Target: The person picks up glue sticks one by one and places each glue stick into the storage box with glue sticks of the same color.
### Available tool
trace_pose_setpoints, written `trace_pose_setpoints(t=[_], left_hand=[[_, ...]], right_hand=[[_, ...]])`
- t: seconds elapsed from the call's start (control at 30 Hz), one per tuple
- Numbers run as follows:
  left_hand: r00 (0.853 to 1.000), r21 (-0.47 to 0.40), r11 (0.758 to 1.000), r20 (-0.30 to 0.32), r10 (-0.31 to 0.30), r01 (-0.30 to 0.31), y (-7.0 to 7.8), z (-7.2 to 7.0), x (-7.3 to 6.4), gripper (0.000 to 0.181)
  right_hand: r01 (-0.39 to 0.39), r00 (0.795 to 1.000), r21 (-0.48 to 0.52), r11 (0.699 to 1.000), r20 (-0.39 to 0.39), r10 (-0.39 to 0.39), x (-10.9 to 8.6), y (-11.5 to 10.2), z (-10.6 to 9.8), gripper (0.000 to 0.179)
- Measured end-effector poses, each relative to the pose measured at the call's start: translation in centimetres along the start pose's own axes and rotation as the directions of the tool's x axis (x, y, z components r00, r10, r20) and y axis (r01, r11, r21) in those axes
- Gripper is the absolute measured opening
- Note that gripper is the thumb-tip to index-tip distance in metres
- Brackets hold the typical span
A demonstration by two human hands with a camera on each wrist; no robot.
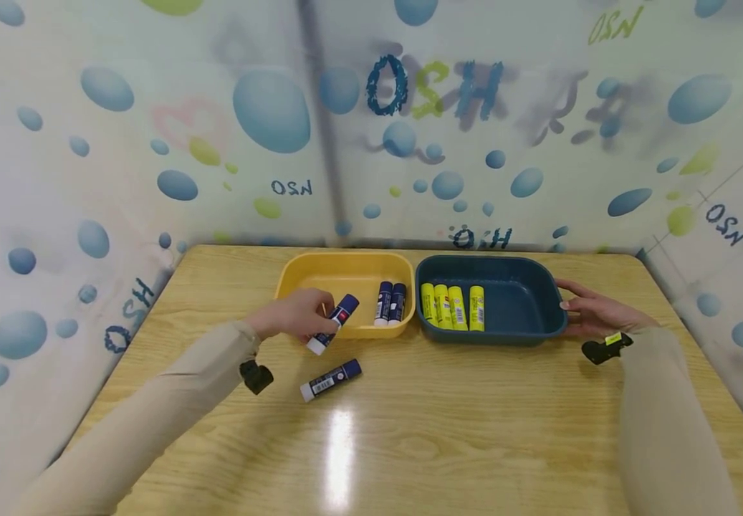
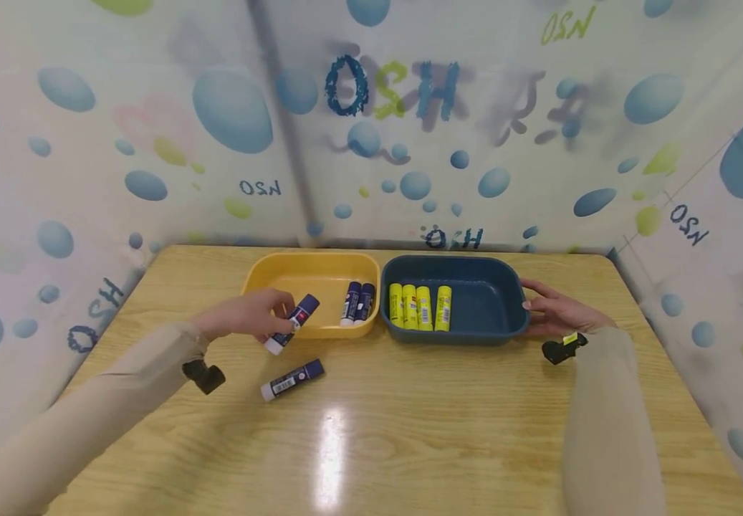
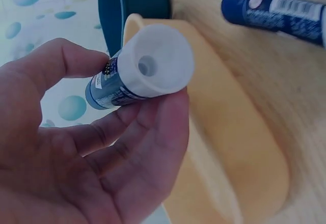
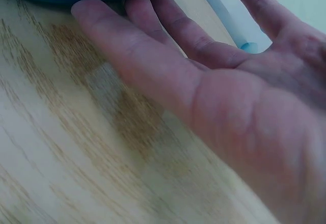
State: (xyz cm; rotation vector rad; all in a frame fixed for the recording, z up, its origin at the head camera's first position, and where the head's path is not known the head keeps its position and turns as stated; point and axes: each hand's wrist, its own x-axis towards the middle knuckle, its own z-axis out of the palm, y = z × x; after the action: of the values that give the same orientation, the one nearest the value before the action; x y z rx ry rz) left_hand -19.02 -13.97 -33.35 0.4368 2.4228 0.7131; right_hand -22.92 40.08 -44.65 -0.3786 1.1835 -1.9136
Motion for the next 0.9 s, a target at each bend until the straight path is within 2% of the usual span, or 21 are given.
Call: trace_pose_setpoints(t=[0.23, 0.57, 0.7, 0.9], left_hand=[[0.998, -0.044, 0.997, 0.003, -0.068, 0.068, 0.9, -1.3, 1.4, 0.024], [0.987, -0.085, 0.984, -0.015, -0.162, 0.160, 1.5, -2.7, 4.3, 0.037], [0.980, -0.137, 0.971, -0.018, -0.198, 0.194, 1.6, -3.0, 5.4, 0.037], [0.965, -0.177, 0.950, -0.009, -0.264, 0.258, 1.7, -3.4, 7.0, 0.035]], right_hand=[[-0.007, 1.000, 0.044, 0.999, 0.023, 0.006, 0.1, 0.0, -0.1, 0.055], [-0.010, 1.000, 0.005, 1.000, 0.006, 0.010, -0.1, 0.1, -0.1, 0.057], [-0.007, 1.000, 0.008, 1.000, 0.024, 0.007, -0.2, 0.0, 0.0, 0.058], [-0.016, 1.000, -0.020, 1.000, -0.015, 0.015, -0.2, -0.1, 0.0, 0.056]])
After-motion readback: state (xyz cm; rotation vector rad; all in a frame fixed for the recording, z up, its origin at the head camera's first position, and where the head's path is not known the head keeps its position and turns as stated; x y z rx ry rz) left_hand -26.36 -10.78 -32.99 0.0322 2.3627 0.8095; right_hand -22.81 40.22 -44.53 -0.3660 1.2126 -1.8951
